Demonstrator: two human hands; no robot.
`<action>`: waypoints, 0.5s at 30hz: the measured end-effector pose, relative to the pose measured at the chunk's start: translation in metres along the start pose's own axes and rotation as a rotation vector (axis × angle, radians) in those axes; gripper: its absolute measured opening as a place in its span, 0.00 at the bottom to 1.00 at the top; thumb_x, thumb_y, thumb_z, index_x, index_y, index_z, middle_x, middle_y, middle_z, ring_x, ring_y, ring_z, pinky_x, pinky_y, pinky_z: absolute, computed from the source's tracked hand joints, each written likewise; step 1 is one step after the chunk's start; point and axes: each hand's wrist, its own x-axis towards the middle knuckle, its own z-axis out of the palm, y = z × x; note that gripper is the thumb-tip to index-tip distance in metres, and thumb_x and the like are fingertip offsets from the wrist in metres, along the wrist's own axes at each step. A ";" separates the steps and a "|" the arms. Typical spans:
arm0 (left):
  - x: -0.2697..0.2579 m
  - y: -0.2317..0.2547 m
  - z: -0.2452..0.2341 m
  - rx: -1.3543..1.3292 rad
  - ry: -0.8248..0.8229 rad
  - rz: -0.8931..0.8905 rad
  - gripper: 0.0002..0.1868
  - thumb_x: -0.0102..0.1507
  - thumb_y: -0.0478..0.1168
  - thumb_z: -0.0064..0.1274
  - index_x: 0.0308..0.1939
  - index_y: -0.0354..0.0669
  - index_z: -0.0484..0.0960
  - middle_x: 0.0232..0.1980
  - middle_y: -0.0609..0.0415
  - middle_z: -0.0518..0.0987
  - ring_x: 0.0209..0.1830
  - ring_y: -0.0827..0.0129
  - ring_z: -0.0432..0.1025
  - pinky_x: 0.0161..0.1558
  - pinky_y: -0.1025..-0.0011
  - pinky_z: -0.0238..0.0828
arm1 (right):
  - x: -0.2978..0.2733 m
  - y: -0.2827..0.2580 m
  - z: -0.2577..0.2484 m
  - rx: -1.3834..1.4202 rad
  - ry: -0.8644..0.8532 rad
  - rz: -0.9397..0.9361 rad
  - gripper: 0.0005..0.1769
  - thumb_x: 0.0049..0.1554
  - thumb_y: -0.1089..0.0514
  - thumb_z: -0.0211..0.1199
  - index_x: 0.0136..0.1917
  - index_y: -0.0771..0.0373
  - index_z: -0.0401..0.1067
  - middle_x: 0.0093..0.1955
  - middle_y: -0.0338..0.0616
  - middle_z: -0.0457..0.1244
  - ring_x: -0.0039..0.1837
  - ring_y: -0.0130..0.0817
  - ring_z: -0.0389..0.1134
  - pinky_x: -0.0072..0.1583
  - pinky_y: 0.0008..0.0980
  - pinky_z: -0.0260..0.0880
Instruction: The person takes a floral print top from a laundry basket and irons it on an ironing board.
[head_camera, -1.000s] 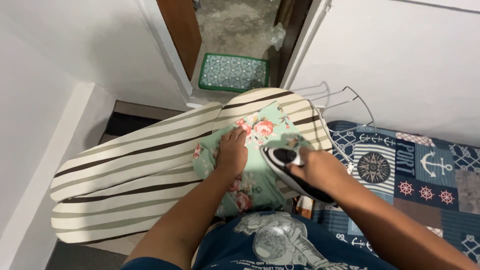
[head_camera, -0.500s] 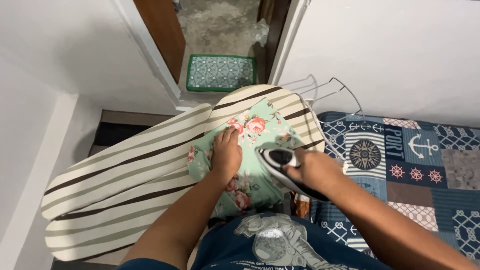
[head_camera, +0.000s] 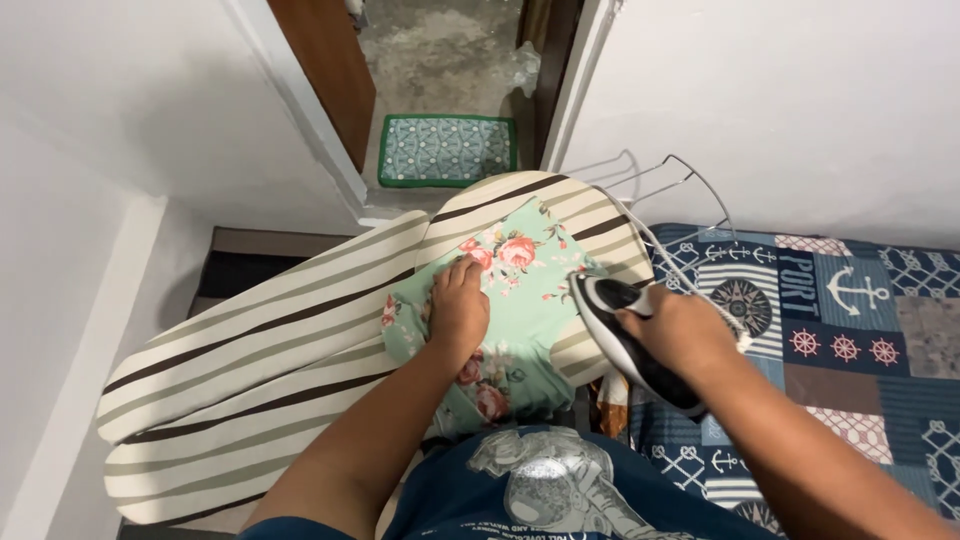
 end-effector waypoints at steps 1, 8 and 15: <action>0.000 0.000 0.002 0.003 0.004 -0.004 0.23 0.58 0.32 0.51 0.59 0.39 0.76 0.68 0.48 0.72 0.68 0.50 0.63 0.67 0.54 0.60 | 0.001 0.001 -0.007 -0.001 0.001 -0.006 0.31 0.56 0.33 0.61 0.50 0.64 0.76 0.43 0.63 0.71 0.48 0.59 0.75 0.55 0.51 0.75; 0.003 0.027 0.002 0.009 0.007 -0.001 0.27 0.58 0.39 0.56 0.61 0.36 0.73 0.67 0.41 0.71 0.67 0.46 0.64 0.67 0.51 0.59 | 0.023 -0.017 -0.047 -0.018 -0.053 -0.075 0.30 0.55 0.33 0.64 0.49 0.64 0.77 0.47 0.62 0.71 0.53 0.58 0.74 0.58 0.51 0.74; -0.005 0.038 0.019 0.144 0.008 -0.012 0.36 0.60 0.50 0.56 0.67 0.34 0.68 0.73 0.37 0.64 0.70 0.42 0.60 0.66 0.45 0.56 | 0.091 -0.053 -0.024 0.043 -0.020 -0.302 0.27 0.54 0.37 0.66 0.51 0.64 0.77 0.47 0.62 0.71 0.52 0.58 0.73 0.58 0.51 0.73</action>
